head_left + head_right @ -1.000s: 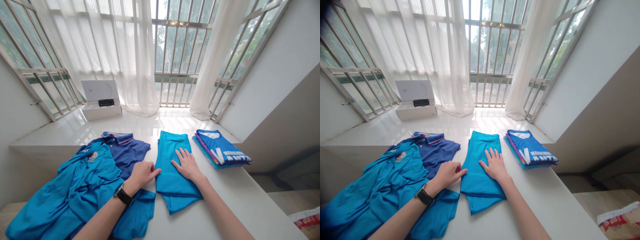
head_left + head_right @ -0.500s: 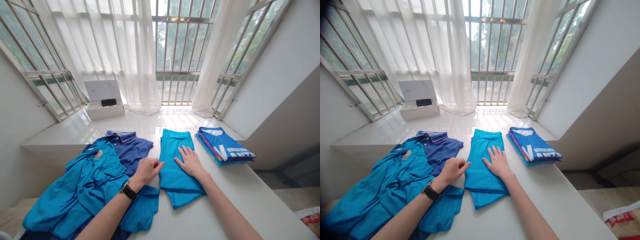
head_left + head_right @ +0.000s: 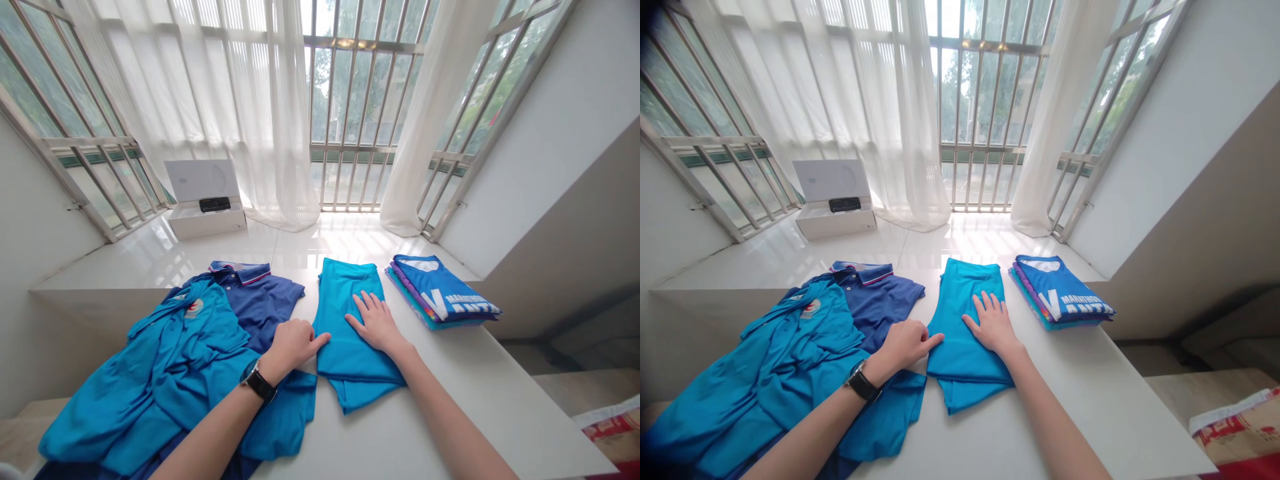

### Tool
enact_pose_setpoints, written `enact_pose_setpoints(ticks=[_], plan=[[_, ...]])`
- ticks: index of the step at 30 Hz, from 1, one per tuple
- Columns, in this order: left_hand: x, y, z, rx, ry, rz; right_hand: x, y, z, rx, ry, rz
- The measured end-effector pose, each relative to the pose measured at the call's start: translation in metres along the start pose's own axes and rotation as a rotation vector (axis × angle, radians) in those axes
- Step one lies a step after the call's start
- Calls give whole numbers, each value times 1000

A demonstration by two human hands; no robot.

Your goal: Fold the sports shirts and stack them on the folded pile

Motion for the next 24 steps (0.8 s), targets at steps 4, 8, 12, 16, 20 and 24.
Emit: enact_pose_setpoints(ticks=[4, 8, 12, 16, 20, 24], plan=[[-1, 1, -2, 154, 36, 44, 1, -2, -1, -4, -5, 1], [-5, 4, -4, 457, 126, 27, 1, -1, 0, -2, -2, 12], [-9, 10, -2, 773, 228, -48, -2, 3, 2, 13, -3, 5], [-8, 9, -1, 783, 269, -22, -1, 2, 1, 21, -5, 6], [-7, 6, -2, 770, 248, -72, 0, 0, 0, 17, -4, -10], [-6, 6, 1, 733, 315, -134, 0, 0, 0, 12, 2, -3]])
Point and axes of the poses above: each hand's wrist, its own x-axis away from the middle knuckle, its own y-axis out of the palm, z = x × y, the point moved 4 cm from there along -x, towards the middle knuckle, and after that the axes turned 7 degrees about -z, right-handed, at the moved point
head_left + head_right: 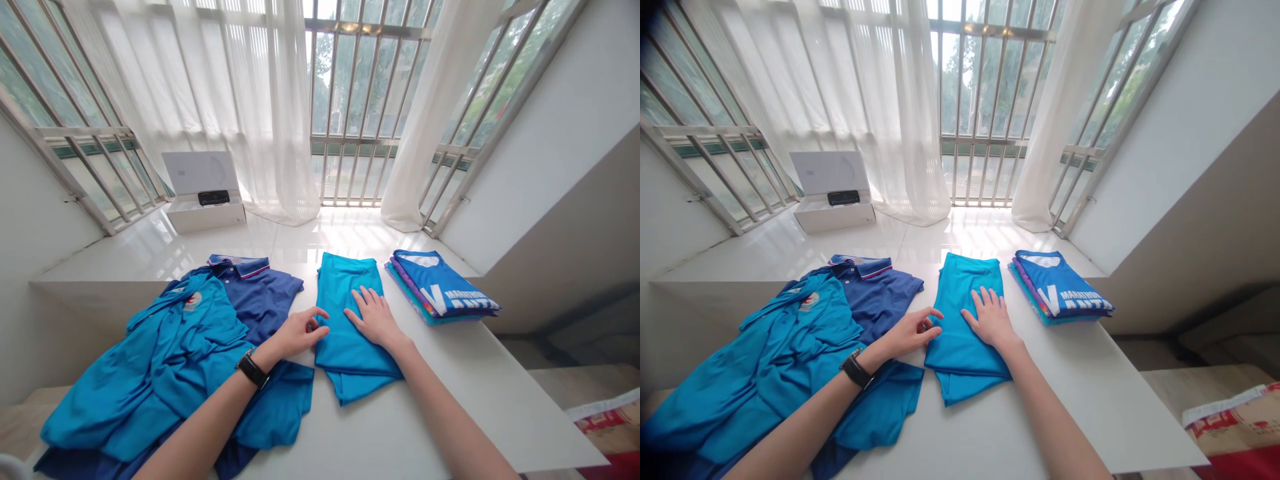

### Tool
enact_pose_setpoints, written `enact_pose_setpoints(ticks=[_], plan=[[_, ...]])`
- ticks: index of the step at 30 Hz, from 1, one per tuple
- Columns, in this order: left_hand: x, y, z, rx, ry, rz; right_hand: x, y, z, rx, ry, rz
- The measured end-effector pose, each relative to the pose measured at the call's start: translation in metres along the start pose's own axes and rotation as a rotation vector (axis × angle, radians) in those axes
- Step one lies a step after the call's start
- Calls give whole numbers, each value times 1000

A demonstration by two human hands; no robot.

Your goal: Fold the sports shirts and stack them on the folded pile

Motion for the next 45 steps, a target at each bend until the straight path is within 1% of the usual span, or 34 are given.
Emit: enact_pose_setpoints(ticks=[4, 6, 9, 12, 14, 16, 19, 22, 24, 25, 26, 27, 29, 31, 33, 36, 39, 41, 43, 45], plan=[[0, 0, -1, -96, 7, 29, 0, 0, 0, -3, -2, -3], [0, -1, 0, -101, 16, 36, 1, -1, 0, -4, -3, -2], [1, -3, 0, -23, 19, 30, 1, -1, 0, -7, -4, -4], [1, -4, -2, 70, -25, -11, 0, 0, 0, -10, -7, -9], [1, -3, -5, 70, -50, -32, 1, 1, 1, -12, -16, -12], [1, -3, -8, -19, -47, -19, 1, 1, 2, -16, -24, -15], [3, -2, -7, -201, -3, 13, 2, 1, 2, -17, -29, -18], [7, -2, 0, -391, 10, 52, 2, 2, 2, -13, -28, -37], [11, -1, 10, -540, 31, 83, 1, 4, 2, -8, -22, -51], [13, 0, 15, -599, 67, 81, 1, 4, 2, -5, -18, -55], [15, 2, 21, -633, 120, 55, 1, 5, 2, -2, -18, -55], [16, 5, 26, -642, 182, 5, 1, 5, 2, 0, -18, -54], [20, 9, 33, -608, 286, -122, 1, 4, 2, 4, -19, -49], [23, 10, 34, -549, 326, -234, 3, 2, 1, 4, -18, -45], [25, 7, 32, -503, 320, -299, 4, 0, 0, 1, -16, -47], [27, 2, 29, -445, 293, -347, 5, 0, -2, -4, -16, -54], [27, 1, 29, -410, 287, -350, 4, 0, -1, 1, -10, -47], [26, 2, 29, -405, 278, -322, 4, -3, -2, 8, -22, -15], [24, 4, 29, -403, 260, -267, 8, -12, -7, 2, -87, 44], [21, 4, 27, -386, 233, -177, 17, -25, -17, -80, -202, 79]])
Point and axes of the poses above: each hand's wrist, its own x-axis away from the middle knuckle, its own y-axis out of the palm, z = x × y, the point moved 4 cm from there along -x, towards the middle knuckle, and after that the axes turned 7 degrees about -z, right-handed, at the moved point
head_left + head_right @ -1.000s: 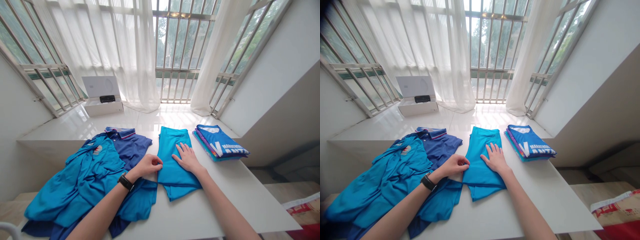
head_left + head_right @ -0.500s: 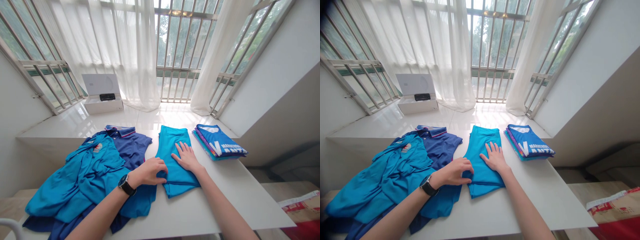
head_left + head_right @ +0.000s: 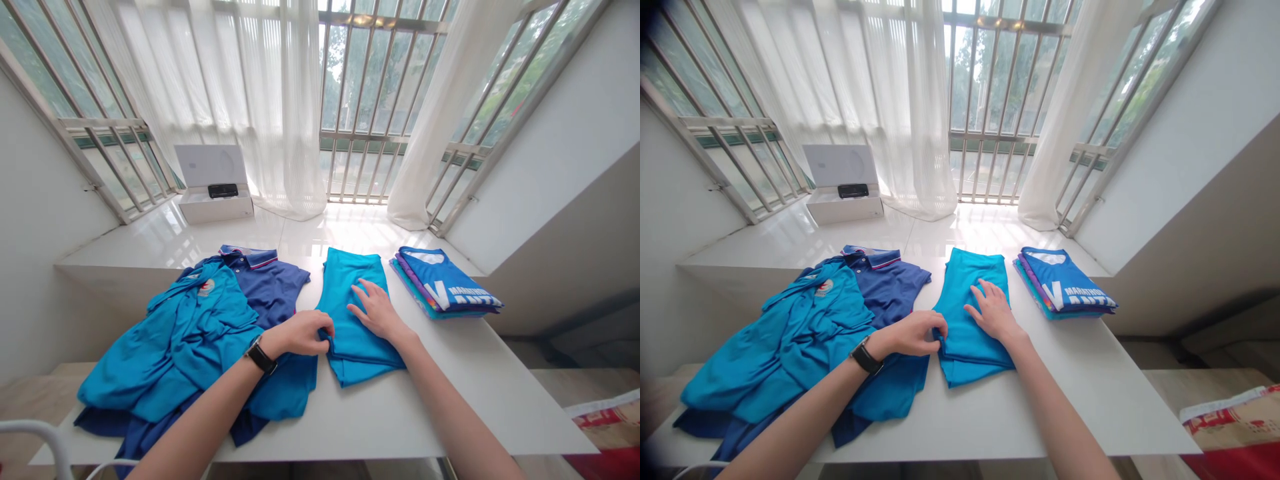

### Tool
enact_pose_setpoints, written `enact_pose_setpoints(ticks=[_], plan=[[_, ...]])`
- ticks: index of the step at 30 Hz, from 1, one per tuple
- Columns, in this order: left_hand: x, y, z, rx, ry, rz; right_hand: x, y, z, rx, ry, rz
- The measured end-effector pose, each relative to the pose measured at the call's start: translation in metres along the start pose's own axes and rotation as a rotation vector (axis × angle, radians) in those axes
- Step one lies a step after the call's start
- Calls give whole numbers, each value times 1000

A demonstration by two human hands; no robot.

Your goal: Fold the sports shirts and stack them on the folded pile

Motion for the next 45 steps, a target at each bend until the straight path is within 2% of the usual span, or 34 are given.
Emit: enact_pose_setpoints(ticks=[2, 4, 5, 8, 11, 13, 16, 18, 23, 26, 31, 34, 41, 45], plan=[[-3, 0, -6, 32, -48, 91, 10, -11, -19, -177, -129, -64], [-6, 0, -13, 80, -92, 188, 22, -16, -39, -349, -245, -202], [-7, 0, -17, 103, -105, 230, 28, -16, -48, -387, -284, -228], [-8, -4, -21, 109, -103, 363, 32, -10, -59, -368, -306, -134], [-3, -11, -9, -82, -27, 492, 23, 5, -50, -407, -255, -46], [-1, -10, 5, -218, 73, 440, 15, 12, -40, -478, -226, -33], [-1, 5, 23, -279, 219, 166, 10, 14, -28, -570, -188, -45], [-2, 19, 31, -300, 272, 28, 9, 13, -26, -601, -165, -47], [-2, 39, 43, -377, 270, -101, 12, 7, -29, -630, -142, -59], [-1, 41, 46, -420, 249, -113, 12, 7, -30, -647, -152, -83], [-2, 43, 48, -598, 233, -67, 12, 5, -30, -691, -152, -97], [-3, 44, 49, -631, 227, -41, 12, 0, -29, -729, -145, -84], [-2, 41, 43, -512, 228, -48, 13, -9, -16, -942, -56, 46], [-5, 36, 35, -328, 133, 23, 15, -13, -11, -1082, -12, 86]])
Point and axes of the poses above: each hand's wrist, its own x-axis away from the middle knuckle, its own y-axis out of the palm, z = x × y, the point moved 4 cm from there along -x, towards the middle knuckle, and after that the axes turned 7 degrees about -z, right-handed, at the moved point
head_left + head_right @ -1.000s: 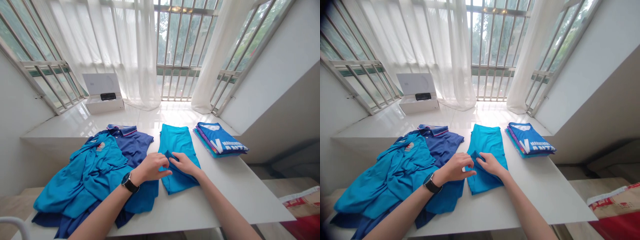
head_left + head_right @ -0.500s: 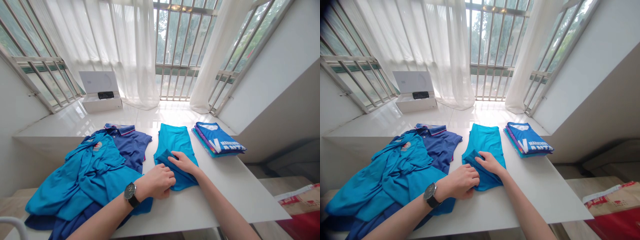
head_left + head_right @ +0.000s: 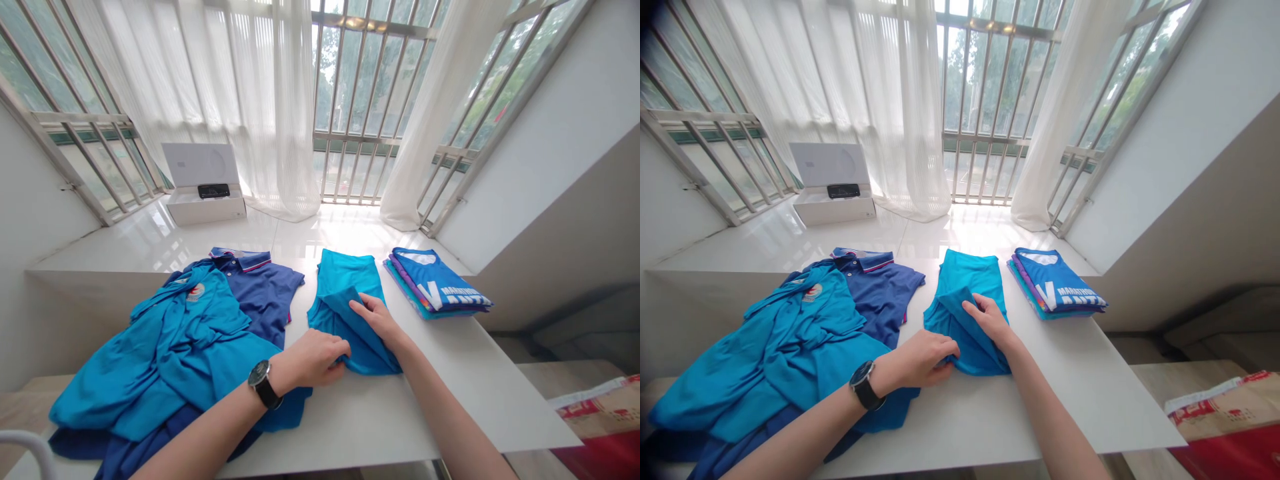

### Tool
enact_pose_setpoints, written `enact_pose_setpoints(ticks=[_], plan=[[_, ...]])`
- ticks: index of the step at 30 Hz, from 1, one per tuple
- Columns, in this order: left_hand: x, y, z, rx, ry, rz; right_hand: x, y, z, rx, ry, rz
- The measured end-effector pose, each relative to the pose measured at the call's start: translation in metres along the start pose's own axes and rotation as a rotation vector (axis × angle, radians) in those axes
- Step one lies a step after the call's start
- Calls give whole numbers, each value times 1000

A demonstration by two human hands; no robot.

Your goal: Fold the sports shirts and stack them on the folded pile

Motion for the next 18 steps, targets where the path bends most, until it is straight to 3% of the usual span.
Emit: enact_pose_setpoints(ticks=[7, 18], plan=[[-5, 0, -18, 169, -238, 131, 3, -8, -7, -60, -2, 67], [-9, 10, -41, 230, -438, 156, 8, 1, -19, 90, -78, 37]])
Point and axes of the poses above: each hand's wrist, its own x-axis away from the middle knuckle, its own y-axis out of the palm, z = x × y, the point moved 4 cm from there along -x, towards the middle knuckle, and after that the axes turned 7 degrees about -z, right-handed, at the moved point
